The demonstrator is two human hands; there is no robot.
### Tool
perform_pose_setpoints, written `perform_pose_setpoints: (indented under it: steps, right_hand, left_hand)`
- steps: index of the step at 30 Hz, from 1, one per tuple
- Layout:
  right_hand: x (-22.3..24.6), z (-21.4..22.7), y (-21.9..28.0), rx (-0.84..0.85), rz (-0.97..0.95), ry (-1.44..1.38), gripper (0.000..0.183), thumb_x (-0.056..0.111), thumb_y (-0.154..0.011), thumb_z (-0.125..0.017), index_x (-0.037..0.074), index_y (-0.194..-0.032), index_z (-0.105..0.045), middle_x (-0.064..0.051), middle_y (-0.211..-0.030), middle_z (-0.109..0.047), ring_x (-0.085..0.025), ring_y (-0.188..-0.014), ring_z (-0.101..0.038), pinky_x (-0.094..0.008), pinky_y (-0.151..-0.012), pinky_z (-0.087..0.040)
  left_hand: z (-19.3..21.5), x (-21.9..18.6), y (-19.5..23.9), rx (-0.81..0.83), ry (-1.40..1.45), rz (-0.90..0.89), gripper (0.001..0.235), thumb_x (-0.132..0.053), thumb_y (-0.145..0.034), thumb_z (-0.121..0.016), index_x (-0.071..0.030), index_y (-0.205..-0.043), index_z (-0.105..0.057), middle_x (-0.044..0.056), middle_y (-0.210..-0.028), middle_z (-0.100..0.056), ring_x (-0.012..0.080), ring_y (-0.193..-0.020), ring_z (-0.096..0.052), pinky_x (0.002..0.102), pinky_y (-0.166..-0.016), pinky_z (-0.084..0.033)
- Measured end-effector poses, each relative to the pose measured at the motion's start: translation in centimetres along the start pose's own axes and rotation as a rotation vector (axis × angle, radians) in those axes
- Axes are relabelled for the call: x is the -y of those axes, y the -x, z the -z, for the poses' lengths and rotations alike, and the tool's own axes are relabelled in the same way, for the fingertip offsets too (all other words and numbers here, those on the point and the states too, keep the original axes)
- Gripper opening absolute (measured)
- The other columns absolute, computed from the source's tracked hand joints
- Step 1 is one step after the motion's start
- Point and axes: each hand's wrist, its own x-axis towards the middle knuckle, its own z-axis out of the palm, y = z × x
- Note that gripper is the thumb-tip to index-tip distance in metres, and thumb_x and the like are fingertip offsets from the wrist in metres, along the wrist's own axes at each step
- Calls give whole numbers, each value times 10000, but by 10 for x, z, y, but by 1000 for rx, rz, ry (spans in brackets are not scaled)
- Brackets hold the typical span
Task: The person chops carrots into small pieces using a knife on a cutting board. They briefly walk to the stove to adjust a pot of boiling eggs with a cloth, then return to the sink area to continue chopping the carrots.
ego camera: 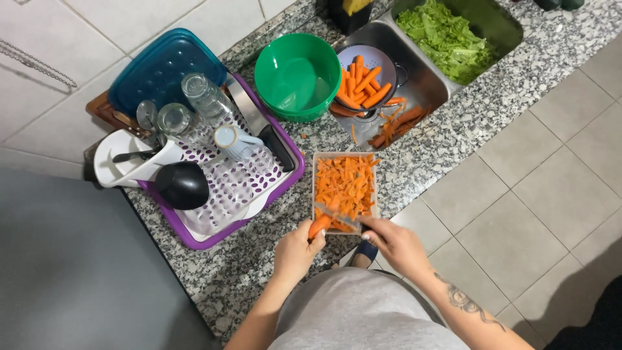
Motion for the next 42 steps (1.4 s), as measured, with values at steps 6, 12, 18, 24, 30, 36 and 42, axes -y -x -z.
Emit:
perform_pose_setpoints:
  steps: [6, 12, 18, 24, 30, 36, 42]
  right_hand:
    - [-44, -4, -25, -42, -55, 0, 339, 391, -920, -476, 296, -1227, -588, -111, -1072, -674, -360, -991, -630, -473, -873, -496]
    - [-1, -1, 1, -15, -17, -45, 343, 368, -898, -504, 283, -1218, -592, -121, -1089, -674, -380, -1005, -619, -496, -873, -491]
    - [-30, -11, -17, -40, -19, -33, 340, 376, -909, -497, 268, -1217, -595, -125, -1076, -678, -376, -991, -627, -491, -872, -494]
    - [-25, -5, -15, -113, -40, -57, 338, 369, -907, -508, 299, -1227, -591, -110, -1088, -675, -359, -1015, -616, -474, -879, -491]
    - [-3, -19, -2, -44, 62, -7, 345, 393, -881, -519, 312, -1208, -595, -100, -1021, -691, -365, -929, -649, -486, -814, -517]
    - [-59, -22, -33, -145, -150, -218, 273, 308, -936, -489, 245, -1172, -612, -66, -770, -589, -264, -718, -576, -385, -690, -498]
    - [-7, -34, -37, 70, -408, -1116, 302, 376, -969, -459, 78, -974, -506, 12, -687, -331, -47, -462, -317, -142, -352, -254]
  left_hand:
    - [4, -7, 2, 23, 36, -16, 351, -401, -910, -461, -83, -824, -583, 90, -512, -529, 214, -461, -505, 306, -442, -390]
    - [0, -1, -1, 73, 399, 92, 357, -369, -930, -424, -88, -805, -605, 52, -525, -519, 151, -480, -430, 281, -475, -369]
    - [-10, 3, -1, 81, 549, 99, 341, -324, -945, -411, -89, -768, -582, 16, -508, -458, 114, -489, -363, 248, -501, -334]
    - [3, -11, 2, 97, 620, 111, 359, -297, -969, -344, -101, -744, -543, -7, -495, -371, 111, -486, -275, 256, -506, -292]
    - [-1, -16, 0, 94, 675, 113, 343, -292, -974, -329, -110, -754, -520, -26, -496, -335, 91, -482, -263, 238, -507, -276]
    - [-1, -21, 7, 163, 742, 85, 375, -323, -992, -311, -99, -776, -520, -13, -492, -314, 104, -473, -248, 239, -488, -262]
    - [-17, -26, 7, 354, 823, 181, 388, -382, -964, -308, -101, -817, -532, -33, -499, -318, 78, -463, -266, 199, -486, -247]
